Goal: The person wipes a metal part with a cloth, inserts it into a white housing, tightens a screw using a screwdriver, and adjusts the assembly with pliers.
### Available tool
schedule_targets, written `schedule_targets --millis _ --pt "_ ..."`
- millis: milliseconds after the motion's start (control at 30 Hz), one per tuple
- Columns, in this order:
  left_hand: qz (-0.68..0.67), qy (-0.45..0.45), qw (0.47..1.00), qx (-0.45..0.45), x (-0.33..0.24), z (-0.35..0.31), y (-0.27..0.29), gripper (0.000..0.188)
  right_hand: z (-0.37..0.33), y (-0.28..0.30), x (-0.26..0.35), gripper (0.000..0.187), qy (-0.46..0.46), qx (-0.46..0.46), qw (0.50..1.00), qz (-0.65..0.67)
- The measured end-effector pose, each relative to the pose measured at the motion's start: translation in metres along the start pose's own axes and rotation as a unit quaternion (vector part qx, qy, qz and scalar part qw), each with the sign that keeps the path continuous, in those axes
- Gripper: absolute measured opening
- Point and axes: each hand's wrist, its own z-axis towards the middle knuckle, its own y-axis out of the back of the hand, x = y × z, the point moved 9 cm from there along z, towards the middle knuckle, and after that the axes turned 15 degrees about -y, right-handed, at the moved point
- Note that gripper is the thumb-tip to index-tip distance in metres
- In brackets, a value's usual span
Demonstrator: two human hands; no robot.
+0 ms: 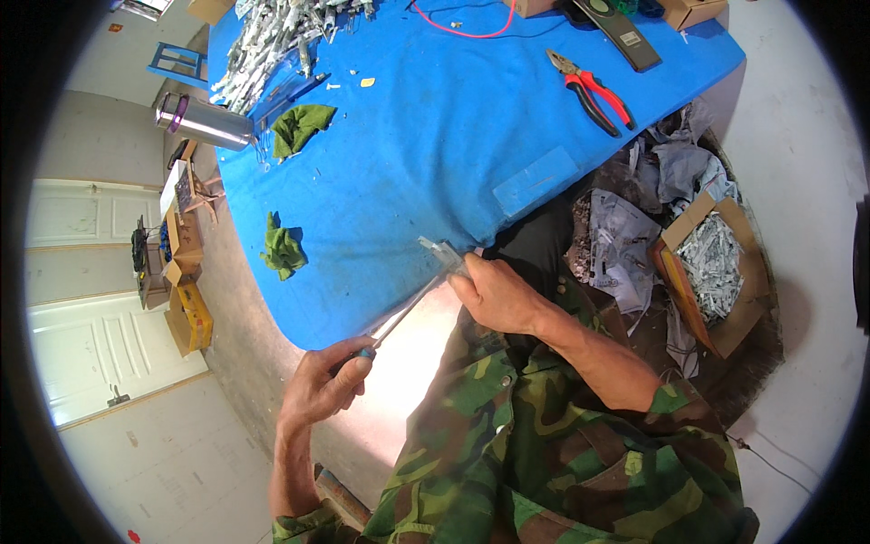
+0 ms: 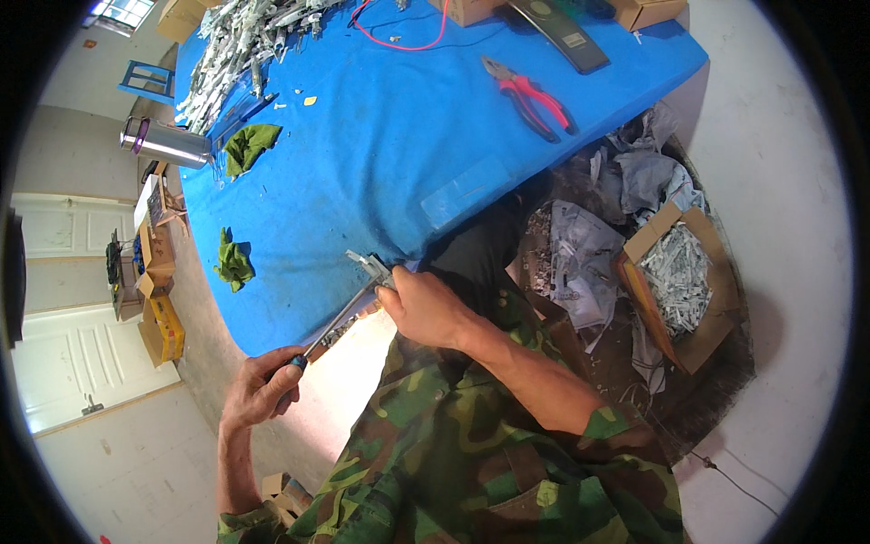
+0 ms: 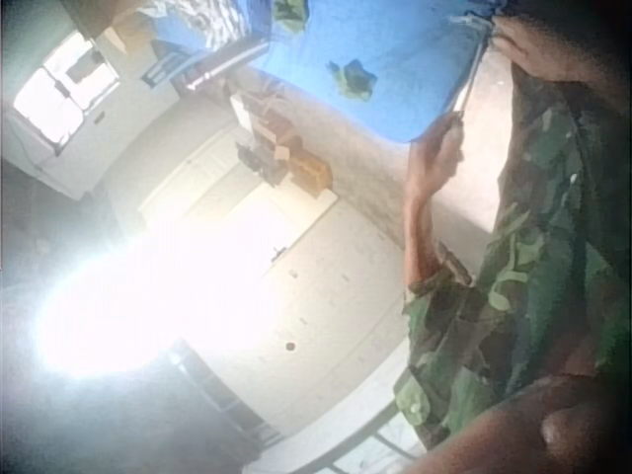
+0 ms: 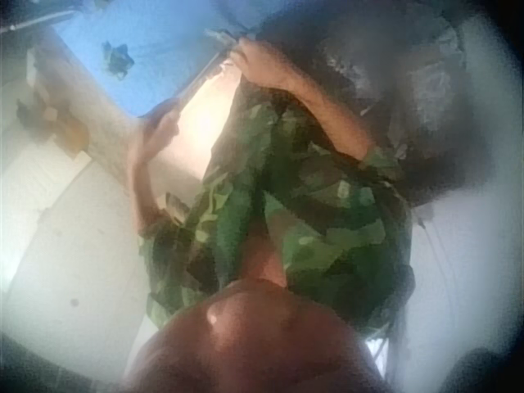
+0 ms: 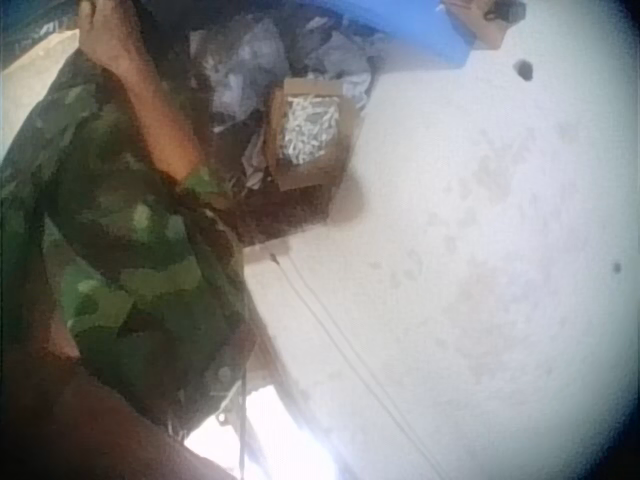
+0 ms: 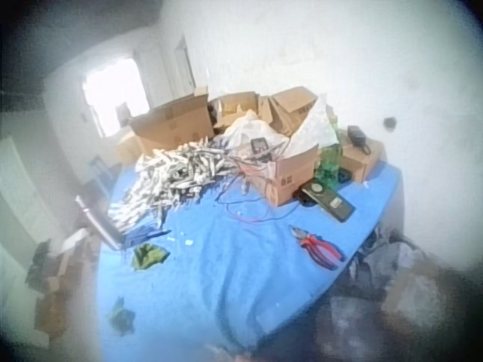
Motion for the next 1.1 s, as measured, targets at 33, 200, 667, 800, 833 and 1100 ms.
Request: schedule_targets --millis 33,200,667,800,833,1100 --pt "-0.047 0.054 0.997 0.007 0.012 -0.002 -0.004 0.05 -0.001 -0.002 0.0 0.035 0.002 -0.002 1.0 0.004" --pt "0.163 -0.142 0.975 -0.057 -0.029 -0.006 0.006 0.039 -0.002 0.001 0.002 0.035 -0.008 0.0 1.0 0.015" --pt "0.337 -0.152 0.927 -0.07 -0.086 -0.018 -0.009 0.036 -0.003 0.004 0.003 0.03 0.018 -0.02 1.0 0.012" --pt "0.331 -0.155 0.928 -0.068 -0.087 -0.017 -0.01 0.035 -0.002 0.001 -0.001 0.034 -0.022 0.014 1.0 -0.004" --pt "0.329 -0.156 0.929 -0.066 -0.087 -0.017 -0.01 0.035 -0.002 0.001 -0.001 0.034 -0.023 0.012 1.0 -0.008" --pt "0.373 -0.11 0.92 -0.038 -0.099 -0.016 -0.017 0.034 -0.003 0.001 0.002 0.032 0.004 -0.007 1.0 -0.03"
